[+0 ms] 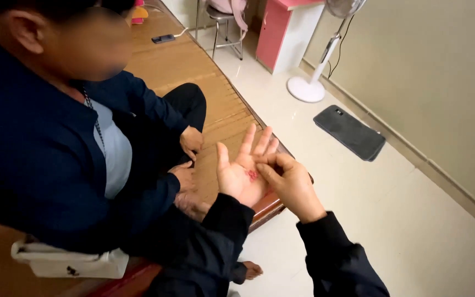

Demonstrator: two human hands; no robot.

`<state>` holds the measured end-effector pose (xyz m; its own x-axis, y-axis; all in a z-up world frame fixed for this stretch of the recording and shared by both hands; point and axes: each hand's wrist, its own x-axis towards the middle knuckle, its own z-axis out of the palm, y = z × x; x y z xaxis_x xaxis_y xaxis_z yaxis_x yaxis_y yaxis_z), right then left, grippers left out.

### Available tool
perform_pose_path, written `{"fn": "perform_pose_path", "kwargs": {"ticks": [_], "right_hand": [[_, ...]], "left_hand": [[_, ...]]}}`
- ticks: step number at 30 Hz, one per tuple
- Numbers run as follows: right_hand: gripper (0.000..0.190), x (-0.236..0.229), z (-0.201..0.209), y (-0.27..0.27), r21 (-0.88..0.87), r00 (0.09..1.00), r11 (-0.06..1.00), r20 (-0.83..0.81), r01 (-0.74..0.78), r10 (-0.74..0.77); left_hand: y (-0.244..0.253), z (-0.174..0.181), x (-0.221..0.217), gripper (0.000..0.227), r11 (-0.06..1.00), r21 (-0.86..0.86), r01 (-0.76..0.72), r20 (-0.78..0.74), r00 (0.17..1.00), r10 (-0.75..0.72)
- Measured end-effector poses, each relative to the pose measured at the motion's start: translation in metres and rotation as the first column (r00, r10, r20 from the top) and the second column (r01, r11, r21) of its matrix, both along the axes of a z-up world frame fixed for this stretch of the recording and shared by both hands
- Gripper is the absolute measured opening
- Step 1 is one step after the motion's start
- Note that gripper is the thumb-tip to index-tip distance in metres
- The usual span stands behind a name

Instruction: Sorting small electronic connectors into a plastic bag and organizing wire harnesses on a table.

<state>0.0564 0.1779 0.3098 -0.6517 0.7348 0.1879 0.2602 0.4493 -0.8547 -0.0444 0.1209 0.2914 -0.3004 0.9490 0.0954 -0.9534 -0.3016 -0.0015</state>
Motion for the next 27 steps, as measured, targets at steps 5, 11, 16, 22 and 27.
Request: {"fn": "perform_pose_path", "kwargs": {"ticks": [5,11,16,22,27], "right_hand": [[0.018,-0.029,-0.054,0.047,-0.044,0.998,0.998,-0.036,0.047,-0.049],[0.011,-0.037,-0.004,0.038,-0.121,0.976,0.993,-0.214,0.013,-0.038],[0.011,-0.050,-0.002,0.028,0.046,0.982,0.990,-0.144,0.133,-0.125],[0.010,-0.039,-0.047,0.037,-0.177,0.905,0.935,-0.250,0.308,-0.345],[0.012,-0.020,-0.076,0.027,-0.348,0.842,0.823,-0.142,0.449,-0.520]], "left_hand": [[0.019,-0.009,-0.029,0.081,1.000,0.003,-0.023,0.090,0.996,0.022],[0.028,-0.019,-0.061,0.080,0.998,-0.067,0.011,0.114,0.993,-0.004],[0.046,-0.018,-0.064,0.081,0.990,-0.084,0.117,0.136,0.985,-0.105],[0.048,-0.038,-0.087,0.083,0.971,-0.138,0.197,0.129,0.975,-0.180],[0.044,-0.088,-0.108,0.085,0.948,-0.224,0.228,0.136,0.970,-0.201]]}}
